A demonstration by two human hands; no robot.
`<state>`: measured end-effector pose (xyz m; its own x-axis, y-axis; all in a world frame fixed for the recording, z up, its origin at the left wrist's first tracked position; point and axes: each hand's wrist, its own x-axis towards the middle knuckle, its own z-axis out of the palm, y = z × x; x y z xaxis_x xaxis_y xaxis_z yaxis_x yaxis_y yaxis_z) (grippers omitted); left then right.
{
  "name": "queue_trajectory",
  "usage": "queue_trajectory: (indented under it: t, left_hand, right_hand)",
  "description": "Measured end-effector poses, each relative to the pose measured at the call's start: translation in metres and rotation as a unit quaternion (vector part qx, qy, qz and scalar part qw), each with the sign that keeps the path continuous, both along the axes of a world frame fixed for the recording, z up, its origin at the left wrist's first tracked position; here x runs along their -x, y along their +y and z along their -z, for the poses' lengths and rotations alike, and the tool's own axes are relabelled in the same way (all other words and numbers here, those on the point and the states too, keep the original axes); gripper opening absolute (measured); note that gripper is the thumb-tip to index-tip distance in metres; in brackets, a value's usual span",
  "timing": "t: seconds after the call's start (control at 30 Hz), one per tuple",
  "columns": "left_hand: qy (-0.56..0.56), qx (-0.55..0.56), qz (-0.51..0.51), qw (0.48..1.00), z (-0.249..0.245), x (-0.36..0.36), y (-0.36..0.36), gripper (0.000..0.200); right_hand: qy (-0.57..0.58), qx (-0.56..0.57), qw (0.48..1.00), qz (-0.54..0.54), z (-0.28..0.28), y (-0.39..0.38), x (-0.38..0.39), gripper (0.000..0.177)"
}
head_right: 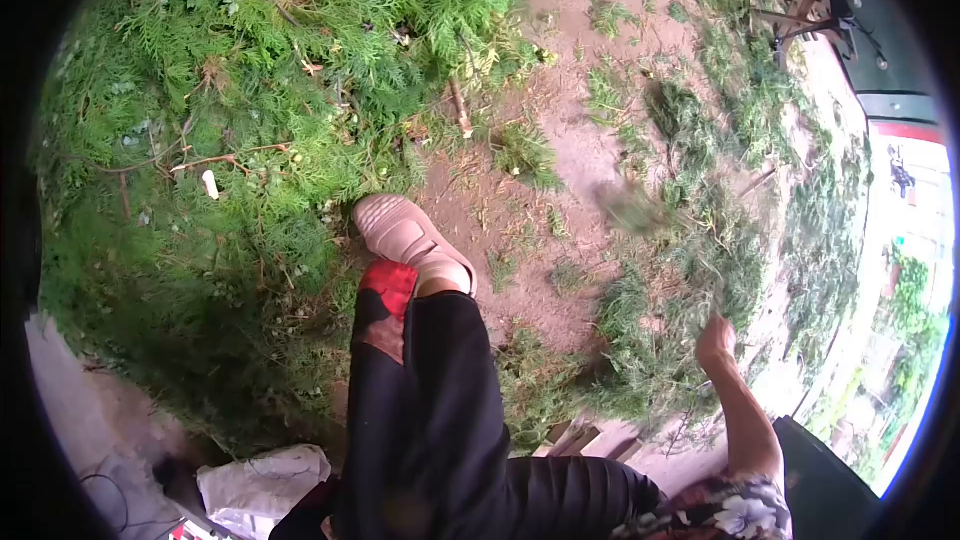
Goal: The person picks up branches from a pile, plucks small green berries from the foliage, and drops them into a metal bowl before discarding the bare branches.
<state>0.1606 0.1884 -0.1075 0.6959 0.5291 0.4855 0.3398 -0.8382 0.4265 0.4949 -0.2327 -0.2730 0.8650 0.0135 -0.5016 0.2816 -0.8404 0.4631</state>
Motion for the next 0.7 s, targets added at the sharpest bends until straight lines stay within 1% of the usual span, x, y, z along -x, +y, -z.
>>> queue_trajectory:
  t: [0.03,0.07,0.1,0.13,0.17,0.23,0.27,0.3,0.33,0.37,0.4,0.43,0.47,0.53,0.57,0.63,0.67,0.7]
  left_hand:
    - [-0.002,0.001,0.001,1.000,0.002,-0.003,0.002,0.048]
    - [-0.001,0.003,0.002,1.000,0.004,-0.005,0.005,0.048]
    - [-0.003,0.001,0.003,1.000,0.005,-0.008,0.008,0.048]
    - [-0.002,0.001,0.005,1.000,0.007,-0.010,0.008,0.048]
    - [-0.003,0.004,0.007,1.000,0.008,-0.010,0.008,0.047]
    - [-0.002,0.004,0.008,1.000,0.009,-0.012,0.008,0.047]
    - [-0.002,0.005,0.007,1.000,0.007,-0.013,0.009,0.047]
    - [-0.001,0.007,0.009,1.000,0.008,-0.013,0.008,0.047]
    - [0.000,0.010,0.010,1.000,0.005,-0.012,0.007,0.046]
    - [-0.003,0.008,0.012,1.000,0.006,-0.012,0.007,0.046]
    - [-0.002,0.010,0.012,1.000,0.005,-0.012,0.005,0.046]
    - [0.000,0.012,0.011,1.000,0.003,-0.010,0.004,0.046]
    - [0.001,0.015,0.010,1.000,0.002,-0.009,0.003,0.046]
    - [0.008,0.023,0.005,1.000,-0.001,-0.005,0.000,0.045]
    - [0.008,0.026,0.004,1.000,-0.002,-0.004,-0.001,0.045]
    - [0.010,0.034,0.003,0.999,-0.005,-0.001,-0.006,0.045]
    - [0.010,0.039,0.002,0.999,-0.006,0.001,-0.009,0.045]
    - [0.008,0.042,0.001,0.999,-0.008,0.002,-0.012,0.044]
  right_hand:
    - [0.059,0.075,0.995,-0.032,-0.021,-0.031,0.002,0.020]
    - [0.013,0.034,0.992,-0.121,-0.034,-0.071,0.015,0.026]
    - [0.010,0.037,0.992,-0.117,-0.048,-0.053,0.017,0.026]
    - [0.126,0.109,0.981,-0.101,-0.057,-0.028,0.015,0.029]
    - [0.243,0.178,0.950,-0.083,-0.063,0.010,0.015,0.033]
    - [0.217,0.049,0.975,-0.001,-0.051,0.102,0.015,0.038]
    - [0.138,-0.183,0.973,-0.021,-0.039,0.134,0.021,0.037]
    - [0.164,-0.277,0.945,-0.062,-0.003,0.155,0.009,0.038]
    - [0.138,-0.399,0.890,-0.173,0.017,0.191,0.003,0.044]
    - [0.146,-0.456,0.863,-0.164,0.026,0.241,-0.002,0.051]
    - [0.123,-0.494,0.829,-0.230,0.042,0.276,-0.010,0.054]
    - [0.058,-0.520,0.801,-0.291,0.068,0.308,-0.019,0.055]
    - [0.060,-0.552,0.772,-0.309,0.085,0.339,-0.028,0.058]
    - [0.111,-0.601,0.760,-0.222,0.088,0.405,-0.020,0.062]
    - [0.116,-0.606,0.755,-0.223,0.092,0.428,-0.008,0.062]
    - [0.079,-0.627,0.754,-0.180,0.101,0.458,0.008,0.059]
    - [0.034,-0.639,0.746,-0.185,0.123,0.461,0.007,0.038]
    - [0.035,-0.640,0.744,-0.187,0.109,0.462,0.007,0.038]
